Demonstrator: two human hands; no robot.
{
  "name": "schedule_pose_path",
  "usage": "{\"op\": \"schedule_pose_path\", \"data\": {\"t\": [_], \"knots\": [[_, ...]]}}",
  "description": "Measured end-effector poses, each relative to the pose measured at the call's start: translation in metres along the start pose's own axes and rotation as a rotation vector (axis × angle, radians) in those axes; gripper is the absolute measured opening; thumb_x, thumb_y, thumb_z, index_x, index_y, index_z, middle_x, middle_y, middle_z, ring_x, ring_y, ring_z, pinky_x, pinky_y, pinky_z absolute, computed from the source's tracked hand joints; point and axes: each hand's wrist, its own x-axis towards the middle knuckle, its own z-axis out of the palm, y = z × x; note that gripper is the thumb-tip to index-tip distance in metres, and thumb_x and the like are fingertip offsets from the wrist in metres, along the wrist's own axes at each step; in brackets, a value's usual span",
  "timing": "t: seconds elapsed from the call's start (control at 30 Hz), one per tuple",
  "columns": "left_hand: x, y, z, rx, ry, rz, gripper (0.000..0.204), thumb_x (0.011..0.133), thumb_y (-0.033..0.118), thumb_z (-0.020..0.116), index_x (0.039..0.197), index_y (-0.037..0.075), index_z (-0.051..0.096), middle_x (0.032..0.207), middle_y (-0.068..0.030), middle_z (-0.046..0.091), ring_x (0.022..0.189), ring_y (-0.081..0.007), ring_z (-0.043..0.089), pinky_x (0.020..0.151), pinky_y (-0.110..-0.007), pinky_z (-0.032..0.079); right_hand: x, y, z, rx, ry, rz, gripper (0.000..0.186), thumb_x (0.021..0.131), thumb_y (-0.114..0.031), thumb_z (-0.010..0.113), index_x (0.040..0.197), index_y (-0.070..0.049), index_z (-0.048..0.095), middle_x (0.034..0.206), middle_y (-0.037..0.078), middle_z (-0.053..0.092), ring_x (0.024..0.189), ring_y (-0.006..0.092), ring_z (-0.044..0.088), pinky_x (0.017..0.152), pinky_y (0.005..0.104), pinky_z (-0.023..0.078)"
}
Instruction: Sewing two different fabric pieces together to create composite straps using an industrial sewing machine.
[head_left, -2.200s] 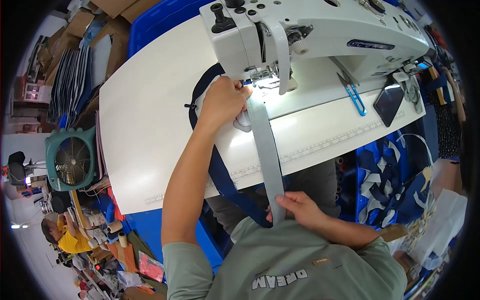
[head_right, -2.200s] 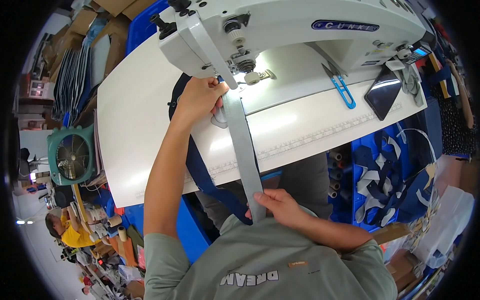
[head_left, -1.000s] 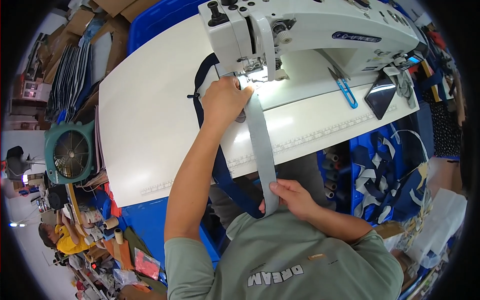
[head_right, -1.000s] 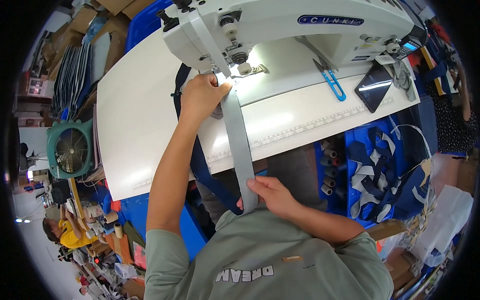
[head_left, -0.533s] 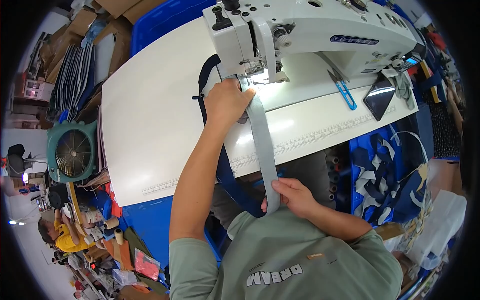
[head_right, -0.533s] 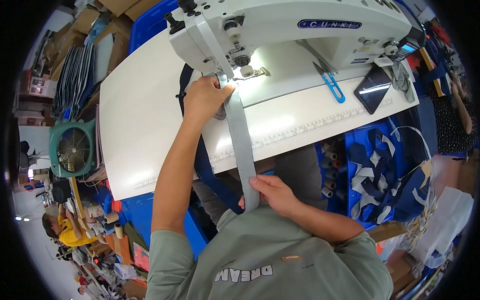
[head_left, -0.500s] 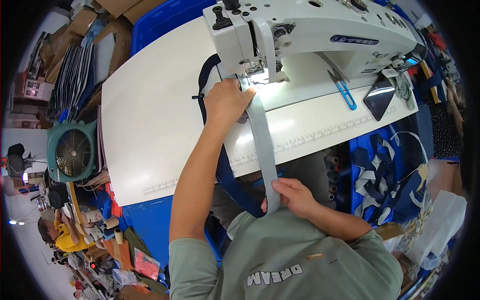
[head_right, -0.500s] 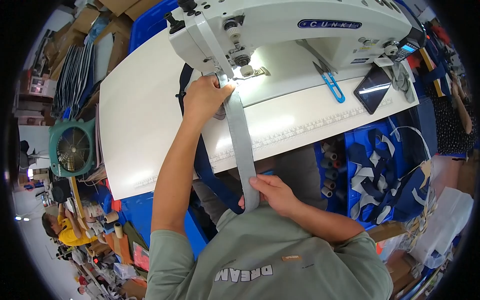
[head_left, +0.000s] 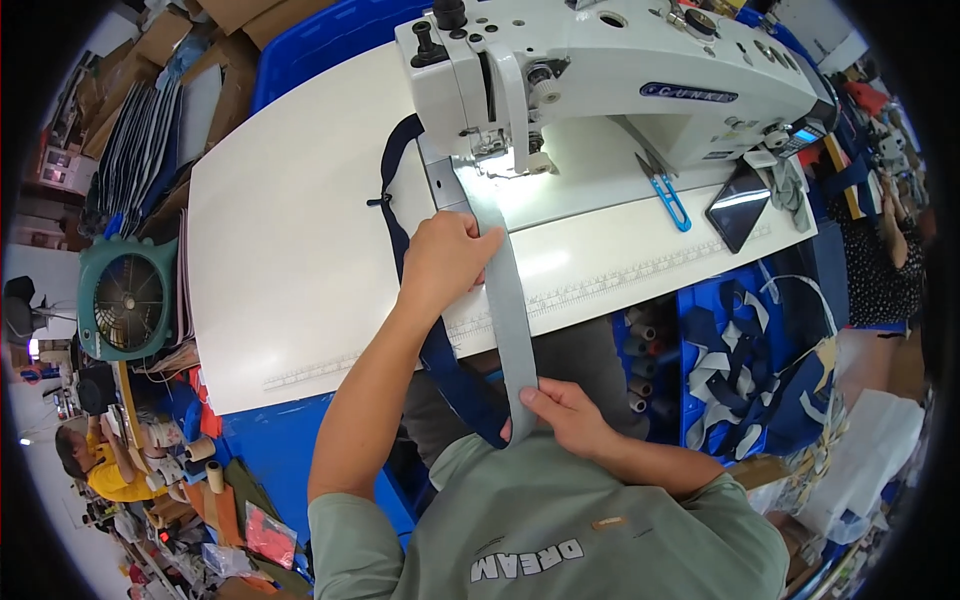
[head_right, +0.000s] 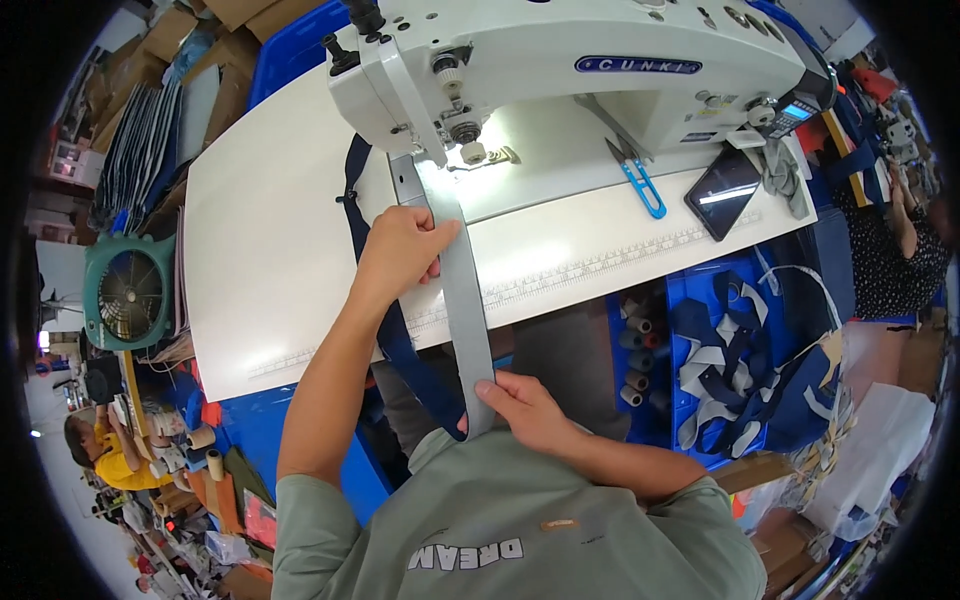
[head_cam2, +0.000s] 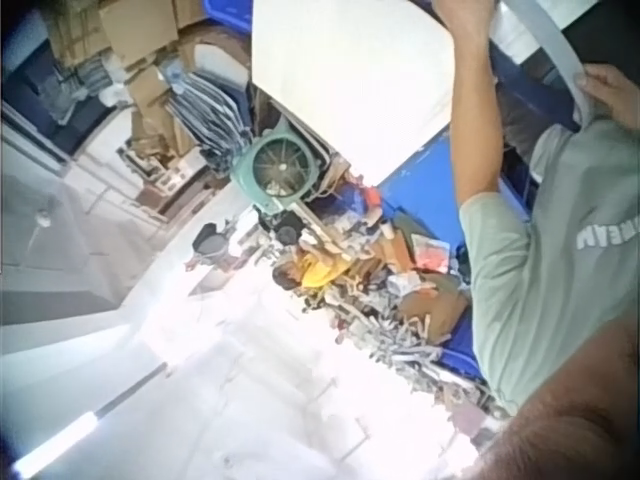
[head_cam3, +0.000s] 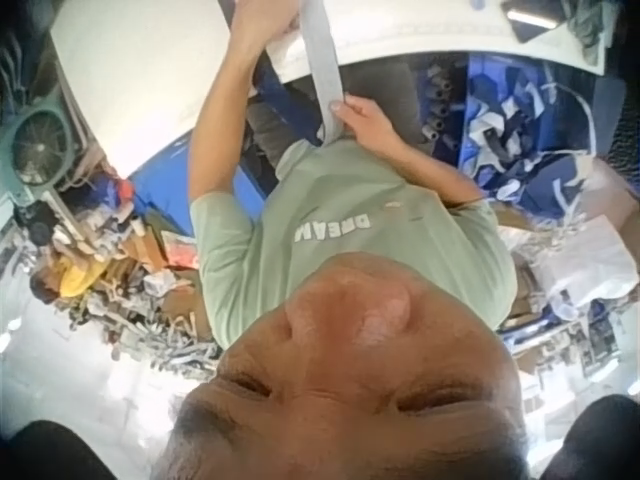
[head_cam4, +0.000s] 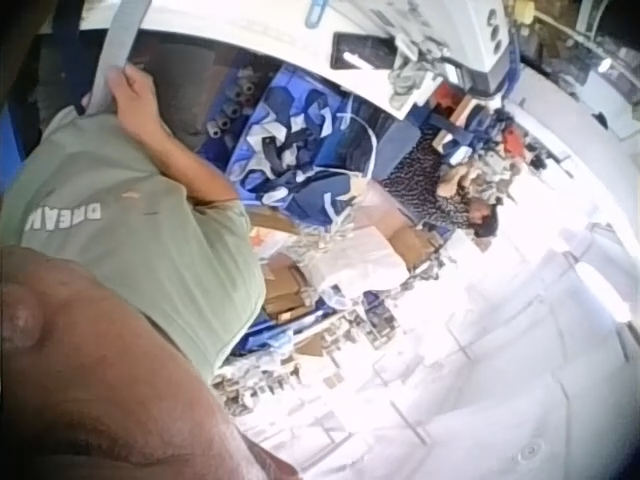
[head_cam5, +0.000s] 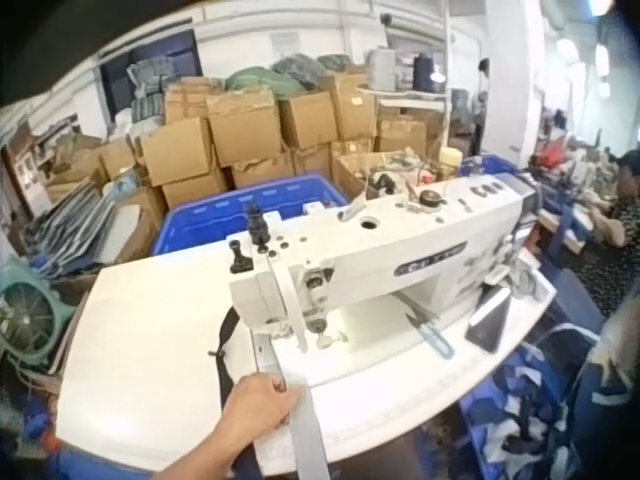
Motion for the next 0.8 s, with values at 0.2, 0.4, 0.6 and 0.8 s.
{"op": "schedule_pose_path", "data": {"t": [0.2,0.4,0.6,0.8], "knots": [[0.010,-0.005,0.005,0.219,0.103,0.068,0.042,0.091,0.031,0.069,0.066,-0.002,0.063,0.057,-0.0094,0.065,0.048,-0.0160,0.065,0.048,-0.029,0.051,0.007,-0.010,-0.002,0.008,0.015,-0.031,0.034,0.112,-0.024,0.044,0.116,0.005,0.063,0.096,0.014,0.074,0.090,0.0183,0.071,0.087,0.0339,0.055],[0.009,0.001,0.001,0.184,0.028,-0.028,0.039,0.089,0.036,0.064,0.071,0.001,0.070,0.063,-0.0129,0.069,0.066,-0.0305,0.070,0.071,-0.041,0.056,0.012,-0.011,0.004,0.054,0.050,-0.050,0.033,0.111,-0.024,0.047,0.114,0.003,0.065,0.094,0.013,0.074,0.090,0.0178,0.071,0.085,0.0324,0.056],[0.018,-0.012,0.008,0.218,0.128,0.113,0.044,0.092,0.032,0.067,0.067,-0.003,0.064,0.057,-0.0096,0.064,0.044,-0.0179,0.063,0.046,-0.032,0.052,0.008,-0.002,0.000,-0.029,-0.016,-0.025,0.031,0.110,-0.024,0.051,0.113,0.003,0.067,0.092,0.009,0.075,0.086,0.0152,0.070,0.082,0.0304,0.056],[0.014,-0.006,0.005,0.126,0.089,0.084,0.045,0.094,0.033,0.066,0.068,-0.004,0.064,0.057,-0.0098,0.063,0.044,-0.0182,0.063,0.046,-0.032,0.051,-0.003,0.000,0.001,-0.060,-0.017,-0.059,0.034,0.111,-0.026,0.049,0.113,0.003,0.067,0.092,0.010,0.075,0.086,0.0148,0.071,0.082,0.0299,0.056]]}}
